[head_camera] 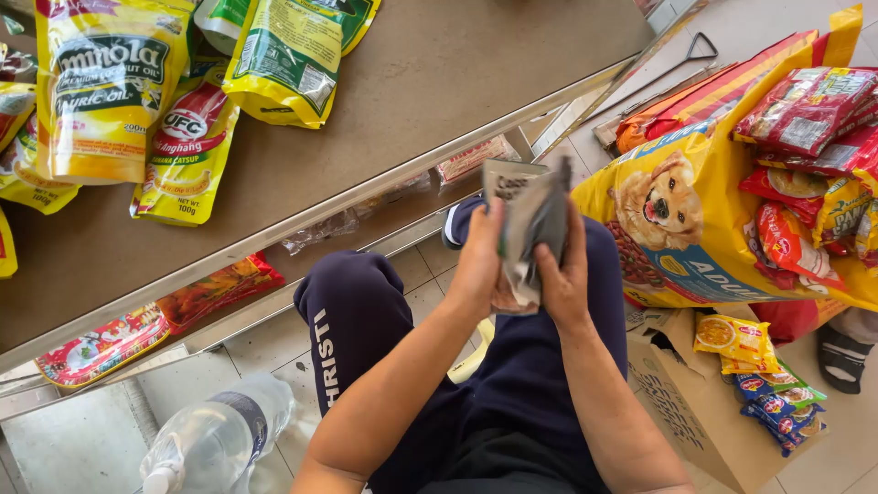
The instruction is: Wiping down grocery pouches and packages with a cloth before stocking or packing.
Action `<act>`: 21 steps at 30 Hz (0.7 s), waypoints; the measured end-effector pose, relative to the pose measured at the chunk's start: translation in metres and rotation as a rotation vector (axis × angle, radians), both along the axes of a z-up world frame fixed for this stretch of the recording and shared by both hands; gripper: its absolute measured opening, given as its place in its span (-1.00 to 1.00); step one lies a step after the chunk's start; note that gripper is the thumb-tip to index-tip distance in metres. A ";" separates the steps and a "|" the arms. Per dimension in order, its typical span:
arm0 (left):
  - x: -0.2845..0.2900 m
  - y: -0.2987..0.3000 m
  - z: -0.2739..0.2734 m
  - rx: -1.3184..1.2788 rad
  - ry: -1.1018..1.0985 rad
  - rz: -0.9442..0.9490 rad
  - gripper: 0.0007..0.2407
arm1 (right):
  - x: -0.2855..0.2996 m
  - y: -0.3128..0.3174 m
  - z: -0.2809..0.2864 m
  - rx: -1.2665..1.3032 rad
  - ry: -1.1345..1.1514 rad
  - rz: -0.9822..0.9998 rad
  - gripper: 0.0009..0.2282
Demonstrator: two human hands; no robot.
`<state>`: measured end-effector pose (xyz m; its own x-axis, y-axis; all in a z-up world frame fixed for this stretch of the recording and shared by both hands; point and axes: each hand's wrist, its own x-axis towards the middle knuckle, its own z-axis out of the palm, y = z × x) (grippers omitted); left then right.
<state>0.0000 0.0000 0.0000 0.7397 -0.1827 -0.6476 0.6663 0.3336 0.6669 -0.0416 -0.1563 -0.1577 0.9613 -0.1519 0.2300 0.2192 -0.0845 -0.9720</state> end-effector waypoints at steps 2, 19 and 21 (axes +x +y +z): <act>0.007 0.004 -0.064 -0.259 0.046 0.122 -0.34 | -0.003 0.009 0.021 -0.147 -0.025 0.074 -0.35; -0.018 -0.003 -0.129 -0.554 -0.323 -0.131 -0.47 | 0.006 0.011 0.028 -0.301 -0.087 -0.180 -0.45; -0.012 0.000 -0.141 -0.672 -0.102 -0.047 -0.48 | 0.002 0.015 0.041 -0.438 -0.154 -0.065 -0.36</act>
